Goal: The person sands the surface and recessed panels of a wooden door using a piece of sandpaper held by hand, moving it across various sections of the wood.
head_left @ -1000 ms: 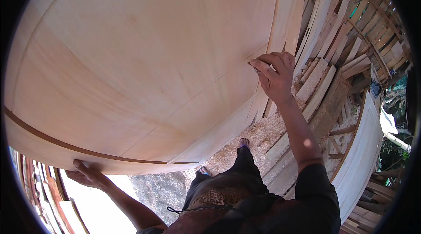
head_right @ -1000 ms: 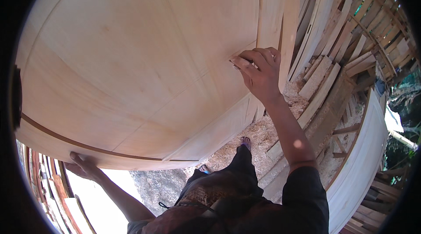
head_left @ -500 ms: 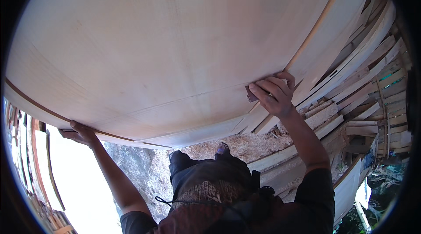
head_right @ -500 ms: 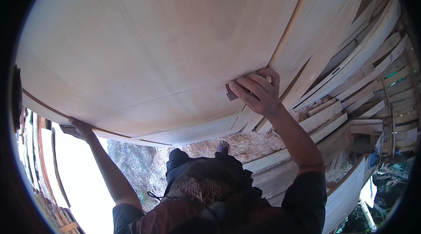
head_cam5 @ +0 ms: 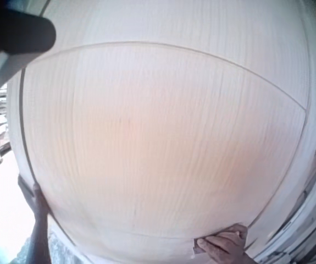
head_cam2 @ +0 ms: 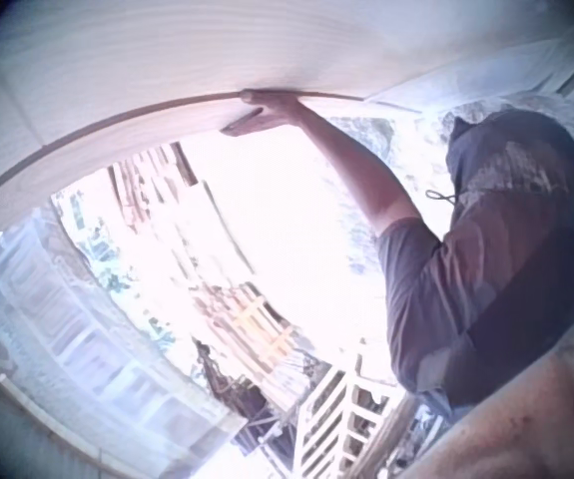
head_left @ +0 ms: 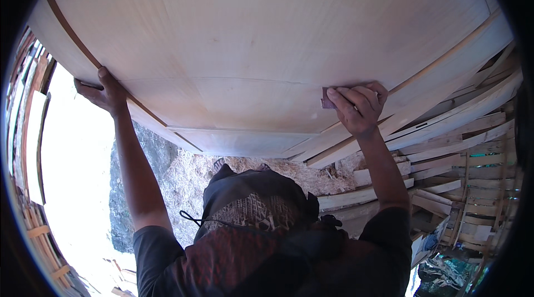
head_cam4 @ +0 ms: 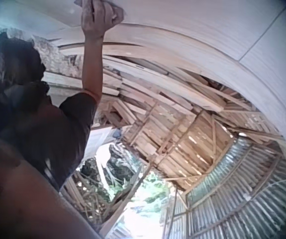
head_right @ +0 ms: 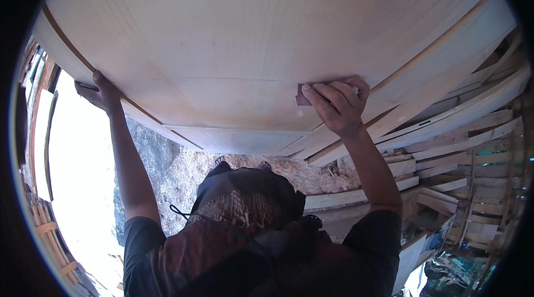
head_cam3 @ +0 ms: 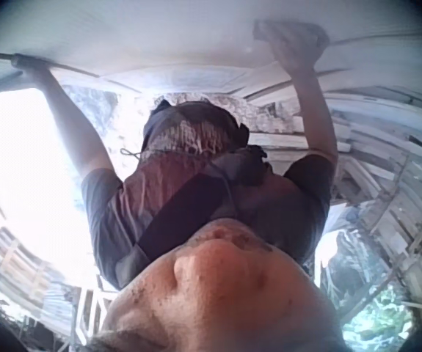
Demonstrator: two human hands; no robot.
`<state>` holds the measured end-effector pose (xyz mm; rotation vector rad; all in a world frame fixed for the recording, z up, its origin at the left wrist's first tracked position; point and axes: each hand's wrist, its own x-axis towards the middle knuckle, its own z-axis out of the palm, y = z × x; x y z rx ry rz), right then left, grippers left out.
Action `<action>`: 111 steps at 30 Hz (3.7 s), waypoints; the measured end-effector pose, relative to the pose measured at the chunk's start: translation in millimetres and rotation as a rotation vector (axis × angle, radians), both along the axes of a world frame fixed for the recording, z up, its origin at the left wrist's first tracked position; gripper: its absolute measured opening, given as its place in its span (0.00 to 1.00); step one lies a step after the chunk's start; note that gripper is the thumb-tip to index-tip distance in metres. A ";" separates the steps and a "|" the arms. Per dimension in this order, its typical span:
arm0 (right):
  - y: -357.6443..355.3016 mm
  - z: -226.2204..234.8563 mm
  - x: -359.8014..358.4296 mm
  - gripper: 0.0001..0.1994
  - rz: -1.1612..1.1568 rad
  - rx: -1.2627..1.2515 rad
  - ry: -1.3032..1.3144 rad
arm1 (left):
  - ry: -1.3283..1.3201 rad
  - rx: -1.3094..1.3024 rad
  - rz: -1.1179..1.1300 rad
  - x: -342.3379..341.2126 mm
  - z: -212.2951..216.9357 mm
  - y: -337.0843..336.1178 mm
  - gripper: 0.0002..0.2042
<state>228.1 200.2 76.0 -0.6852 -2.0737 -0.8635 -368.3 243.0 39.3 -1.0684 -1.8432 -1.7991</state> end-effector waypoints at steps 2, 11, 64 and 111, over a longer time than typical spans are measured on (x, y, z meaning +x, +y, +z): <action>1.6 4.7 -16.6 0.16 0.011 -0.003 -0.007 | 0.004 0.010 -0.002 5.1 0.7 1.4 0.63; 9.4 10.4 -105.3 0.15 0.068 -0.031 -0.006 | 0.064 -0.039 -0.018 10.1 1.6 -4.1 0.62; 24.2 23.4 -358.2 0.10 0.115 -0.063 0.005 | 0.054 0.119 -0.115 23.3 16.5 -14.8 0.62; 8.0 23.7 -326.0 0.13 0.018 -0.171 0.020 | 0.182 0.052 -0.275 -1.1 10.2 -15.2 0.60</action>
